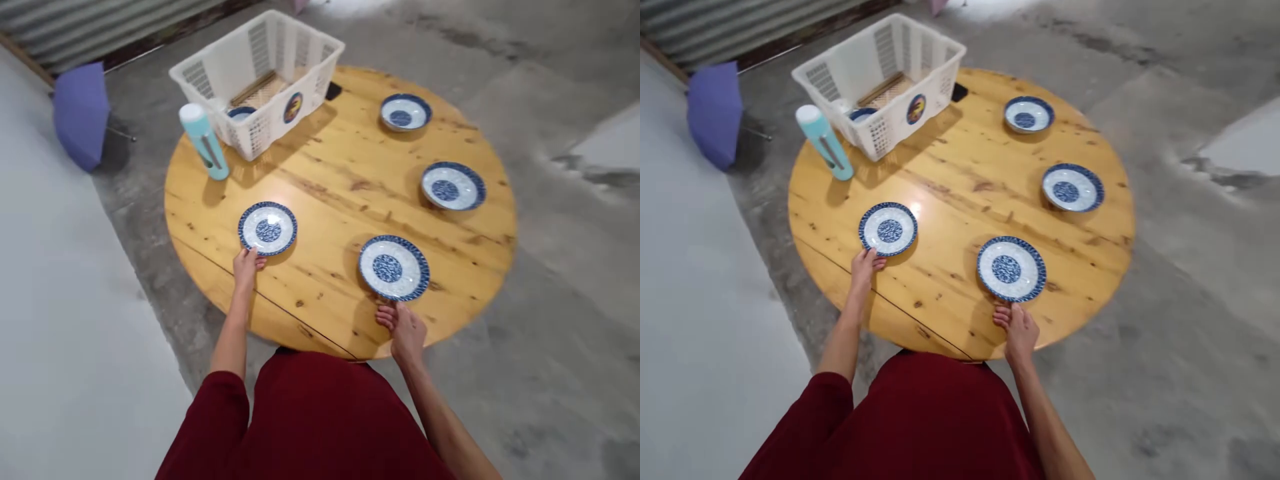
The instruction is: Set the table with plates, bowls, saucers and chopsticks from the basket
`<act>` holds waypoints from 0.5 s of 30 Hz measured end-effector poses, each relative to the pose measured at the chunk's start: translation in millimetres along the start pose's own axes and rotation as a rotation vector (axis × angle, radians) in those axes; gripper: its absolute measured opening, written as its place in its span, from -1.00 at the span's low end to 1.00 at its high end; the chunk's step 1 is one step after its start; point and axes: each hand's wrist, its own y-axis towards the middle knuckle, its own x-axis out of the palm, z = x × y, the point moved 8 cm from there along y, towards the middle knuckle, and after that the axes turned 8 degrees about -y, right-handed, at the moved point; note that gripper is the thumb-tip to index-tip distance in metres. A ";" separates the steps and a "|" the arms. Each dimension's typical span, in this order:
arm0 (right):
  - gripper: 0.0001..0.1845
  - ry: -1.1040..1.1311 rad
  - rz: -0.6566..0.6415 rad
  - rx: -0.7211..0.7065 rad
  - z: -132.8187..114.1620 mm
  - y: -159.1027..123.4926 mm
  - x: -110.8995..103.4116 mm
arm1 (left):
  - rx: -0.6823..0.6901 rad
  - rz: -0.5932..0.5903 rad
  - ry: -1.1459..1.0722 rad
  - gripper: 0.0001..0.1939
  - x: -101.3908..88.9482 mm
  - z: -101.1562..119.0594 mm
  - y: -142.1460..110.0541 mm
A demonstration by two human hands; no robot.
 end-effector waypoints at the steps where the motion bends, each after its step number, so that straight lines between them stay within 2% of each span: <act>1: -0.53 -0.006 -0.010 0.000 1.2 -1.0 -1.0 | -0.004 0.003 -0.003 -0.67 -1.6 -3.1 0.4; 8: -0.60 -0.027 -0.020 -0.011 1.1 -5.0 -6.5 | -0.010 -0.024 -0.025 -0.65 -4.6 -14.8 -2.0; 15: -0.63 -0.061 0.011 -0.009 -0.3 -6.3 -8.6 | 0.002 0.020 -0.038 -0.72 -5.7 -22.0 0.2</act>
